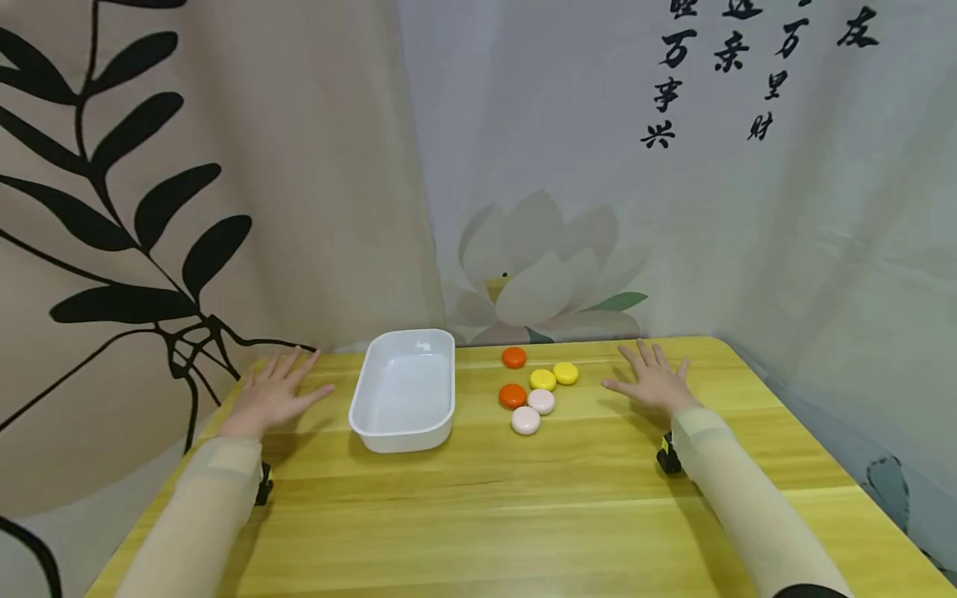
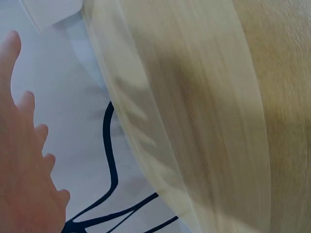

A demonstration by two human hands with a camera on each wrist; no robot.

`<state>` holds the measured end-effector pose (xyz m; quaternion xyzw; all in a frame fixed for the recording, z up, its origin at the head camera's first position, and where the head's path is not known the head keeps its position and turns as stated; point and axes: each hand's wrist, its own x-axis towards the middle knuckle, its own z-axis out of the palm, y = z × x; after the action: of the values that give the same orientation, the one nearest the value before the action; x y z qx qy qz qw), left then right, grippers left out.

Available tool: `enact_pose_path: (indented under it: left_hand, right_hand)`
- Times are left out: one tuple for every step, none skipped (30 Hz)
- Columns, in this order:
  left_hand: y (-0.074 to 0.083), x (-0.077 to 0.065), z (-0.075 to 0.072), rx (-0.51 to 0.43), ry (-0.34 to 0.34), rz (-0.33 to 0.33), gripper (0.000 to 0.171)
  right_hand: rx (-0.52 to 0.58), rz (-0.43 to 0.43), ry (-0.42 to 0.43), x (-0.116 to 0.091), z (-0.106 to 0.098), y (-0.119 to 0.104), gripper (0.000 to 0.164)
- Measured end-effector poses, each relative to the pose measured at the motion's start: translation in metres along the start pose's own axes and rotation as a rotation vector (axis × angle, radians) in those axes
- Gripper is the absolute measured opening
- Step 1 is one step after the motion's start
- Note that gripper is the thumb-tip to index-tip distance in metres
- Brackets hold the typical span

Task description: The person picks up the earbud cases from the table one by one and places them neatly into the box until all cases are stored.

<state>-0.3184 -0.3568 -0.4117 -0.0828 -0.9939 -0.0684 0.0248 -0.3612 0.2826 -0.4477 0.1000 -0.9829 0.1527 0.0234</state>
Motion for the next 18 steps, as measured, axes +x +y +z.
enact_pose_path:
  left_hand:
    - [0.0, 0.0, 0.0, -0.003, 0.002, 0.002, 0.085]
    - [0.001, 0.0, -0.001, -0.005, 0.004, 0.002, 0.086]
    - [0.001, -0.001, -0.001, -0.008, 0.003, 0.002, 0.086]
    - [0.001, 0.0, -0.001, -0.01, 0.001, 0.003, 0.086]
    - [0.001, 0.0, -0.001, -0.013, -0.002, 0.003, 0.087]
    - [0.001, 0.0, -0.001, -0.014, -0.006, 0.001, 0.087]
    - [0.001, 0.0, -0.001, -0.016, -0.009, 0.0, 0.086]
    - [0.0, 0.0, 0.0, -0.017, -0.012, -0.001, 0.086]
    - [0.0, 0.0, 0.001, -0.018, -0.013, -0.002, 0.086]
    - [0.0, 0.0, 0.001, -0.019, -0.011, -0.002, 0.086]
    - [-0.001, 0.0, 0.002, -0.022, -0.01, -0.003, 0.086]
    - [-0.001, 0.0, 0.002, -0.023, -0.006, -0.003, 0.086]
    - [0.0, 0.0, 0.002, -0.031, -0.002, -0.004, 0.086]
    - [0.0, 0.0, 0.002, -0.044, 0.001, -0.002, 0.086]
    - [0.001, 0.001, 0.001, -0.058, 0.004, -0.003, 0.085]
    - [0.003, 0.001, 0.0, -0.078, 0.007, -0.002, 0.085]
    - [0.005, 0.001, 0.0, -0.114, 0.005, -0.004, 0.084]
    - [0.007, 0.002, -0.001, -0.154, 0.005, -0.004, 0.083]
  right_hand:
    - [-0.001, -0.003, 0.0, 0.001, 0.0, 0.0, 0.096]
    - [-0.007, -0.004, -0.001, 0.001, 0.0, 0.0, 0.096]
    - [-0.006, -0.006, -0.002, 0.001, 0.0, -0.002, 0.095]
    - [-0.008, -0.006, -0.005, 0.001, 0.0, -0.002, 0.096]
    - [-0.009, -0.008, -0.011, 0.002, 0.001, -0.002, 0.096]
    - [-0.002, -0.015, -0.012, 0.002, 0.002, -0.004, 0.096]
    - [0.001, -0.018, -0.015, 0.002, 0.002, -0.005, 0.095]
    - [0.004, -0.021, -0.017, 0.002, 0.003, -0.007, 0.095]
    - [0.006, -0.027, -0.014, 0.002, 0.004, -0.009, 0.095]
    - [0.014, -0.033, -0.013, 0.003, 0.005, -0.011, 0.094]
    - [0.026, -0.039, -0.01, 0.003, 0.006, -0.012, 0.094]
    - [0.04, -0.047, -0.005, 0.004, 0.006, -0.014, 0.093]
    - [0.052, -0.054, 0.001, 0.005, 0.006, -0.015, 0.092]
    - [0.068, -0.063, 0.007, 0.006, 0.007, -0.017, 0.092]
    - [0.09, -0.071, 0.012, 0.006, 0.007, -0.018, 0.091]
    - [0.113, -0.077, 0.012, 0.007, 0.007, -0.02, 0.09]
    - [0.144, -0.082, 0.014, 0.008, 0.007, -0.021, 0.089]
    - [0.182, -0.09, 0.013, 0.008, 0.008, -0.023, 0.089]
